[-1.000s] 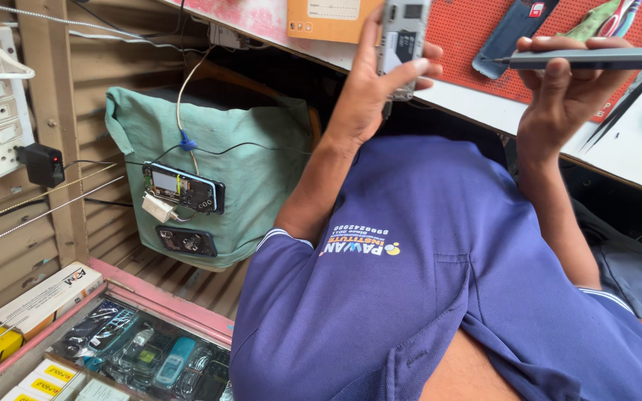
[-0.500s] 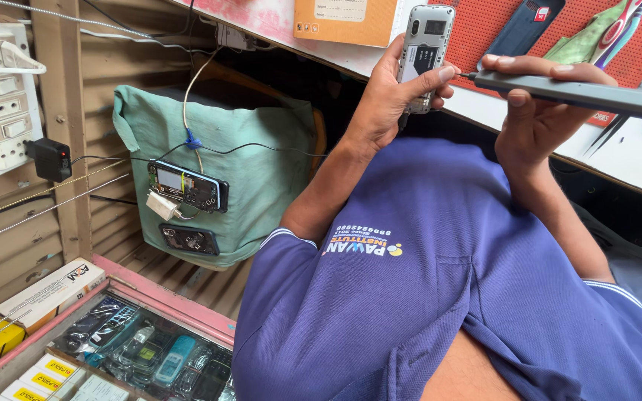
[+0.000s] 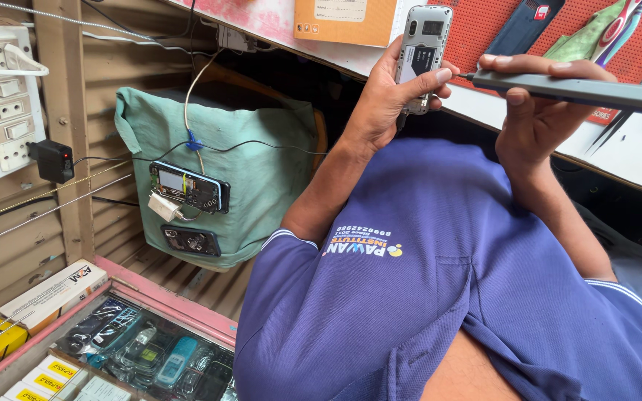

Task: The person disassembles a silver feature phone, removes the keypad, and reassembles the device. They then connect a black feature phone to a charging cable and use a screwdriver to adjust the back of the silver phone.

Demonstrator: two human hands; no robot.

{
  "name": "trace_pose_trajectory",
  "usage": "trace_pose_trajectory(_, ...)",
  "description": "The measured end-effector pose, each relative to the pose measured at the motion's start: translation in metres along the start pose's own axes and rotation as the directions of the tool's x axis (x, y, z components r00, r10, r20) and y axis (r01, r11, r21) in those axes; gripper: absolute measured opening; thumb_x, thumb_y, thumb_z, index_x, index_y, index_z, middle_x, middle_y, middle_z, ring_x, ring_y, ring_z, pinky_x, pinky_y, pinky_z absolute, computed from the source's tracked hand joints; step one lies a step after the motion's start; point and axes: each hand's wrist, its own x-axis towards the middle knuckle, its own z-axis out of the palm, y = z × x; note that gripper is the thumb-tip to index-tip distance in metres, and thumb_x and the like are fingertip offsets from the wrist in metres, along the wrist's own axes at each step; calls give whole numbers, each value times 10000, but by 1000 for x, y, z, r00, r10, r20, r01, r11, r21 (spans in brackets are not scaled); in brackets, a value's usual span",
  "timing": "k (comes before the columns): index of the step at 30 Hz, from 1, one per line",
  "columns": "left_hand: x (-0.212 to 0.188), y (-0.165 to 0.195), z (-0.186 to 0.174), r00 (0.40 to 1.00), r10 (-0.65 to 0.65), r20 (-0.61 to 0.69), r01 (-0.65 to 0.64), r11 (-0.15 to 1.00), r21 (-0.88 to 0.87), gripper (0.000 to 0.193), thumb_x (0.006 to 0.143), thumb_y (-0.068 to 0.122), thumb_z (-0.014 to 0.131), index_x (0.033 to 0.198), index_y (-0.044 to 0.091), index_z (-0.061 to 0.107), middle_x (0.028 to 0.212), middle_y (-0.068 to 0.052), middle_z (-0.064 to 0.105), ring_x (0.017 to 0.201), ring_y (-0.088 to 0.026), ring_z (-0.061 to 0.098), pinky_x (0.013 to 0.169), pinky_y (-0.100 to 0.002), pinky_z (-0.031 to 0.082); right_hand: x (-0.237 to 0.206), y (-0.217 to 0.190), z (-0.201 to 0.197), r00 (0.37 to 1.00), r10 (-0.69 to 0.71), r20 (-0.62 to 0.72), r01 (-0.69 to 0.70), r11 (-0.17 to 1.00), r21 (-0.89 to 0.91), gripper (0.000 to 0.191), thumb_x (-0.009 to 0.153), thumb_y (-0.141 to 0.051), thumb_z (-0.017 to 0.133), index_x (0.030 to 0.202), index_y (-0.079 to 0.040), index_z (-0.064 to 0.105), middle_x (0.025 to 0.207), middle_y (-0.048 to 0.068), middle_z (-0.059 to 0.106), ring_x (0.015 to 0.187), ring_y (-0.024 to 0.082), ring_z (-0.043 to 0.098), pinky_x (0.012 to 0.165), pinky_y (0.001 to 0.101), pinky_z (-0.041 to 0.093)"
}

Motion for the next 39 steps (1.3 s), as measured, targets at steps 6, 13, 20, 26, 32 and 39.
trace_pose_trajectory(6, 1, 1, 0, 1000, 12, 16, -12, 1000, 7, 493, 919, 82, 804, 1314, 3, 520, 1059, -152, 730, 866, -183, 740, 721, -324, 668, 0, -2, 0, 999, -6, 32, 7, 999, -43, 359, 1158, -219, 557, 1318, -121, 251, 1199, 265, 676, 1155, 319, 714, 1060, 416, 606)
trace_pose_trajectory(13, 0, 2, 1, 1000, 6, 19, -6, 1000, 18, 476, 919, 83, 797, 1304, 17, 525, 1063, -157, 740, 858, -169, 739, 724, -320, 667, 1, -3, 0, 999, -27, 31, 29, 998, -57, 350, 1149, -210, 549, 1318, -123, 256, 1194, 280, 676, 1161, 336, 710, 1050, 431, 621)
trace_pose_trajectory(20, 1, 3, 1, 999, 22, 47, -22, 1000, 5, 440, 928, 79, 794, 1284, 20, 544, 1057, -156, 744, 855, -167, 734, 723, -321, 662, 3, -4, 0, 999, -35, 31, 37, 996, -76, 356, 1139, -192, 552, 1317, -114, 255, 1178, 277, 670, 1147, 338, 709, 1042, 433, 618)
trace_pose_trajectory(26, 1, 3, -1, 998, 24, 53, -25, 1000, 8, 423, 943, 77, 783, 1290, 25, 547, 1065, -165, 752, 857, -164, 732, 736, -316, 659, 4, -5, 1, 999, -24, 40, 27, 996, -79, 346, 1140, -154, 546, 1314, -112, 249, 1182, 284, 669, 1158, 350, 701, 1043, 434, 614)
trace_pose_trajectory(32, 0, 3, 0, 998, 13, 57, -13, 1000, -6, 415, 946, 86, 778, 1287, 29, 550, 1071, -158, 750, 852, -160, 734, 733, -311, 656, 5, -6, 2, 998, -20, 57, 25, 996, -91, 341, 1141, -146, 535, 1310, -115, 241, 1179, 285, 663, 1152, 343, 700, 1042, 425, 603)
trace_pose_trajectory(39, -1, 2, -1, 998, 44, 33, -46, 997, 58, 421, 937, 106, 790, 1279, 14, 563, 1023, -139, 750, 823, -155, 744, 708, -308, 664, 6, -6, 1, 999, -40, 33, 43, 997, -67, 343, 1145, -178, 539, 1316, -114, 248, 1199, 286, 669, 1153, 342, 704, 1054, 431, 620)
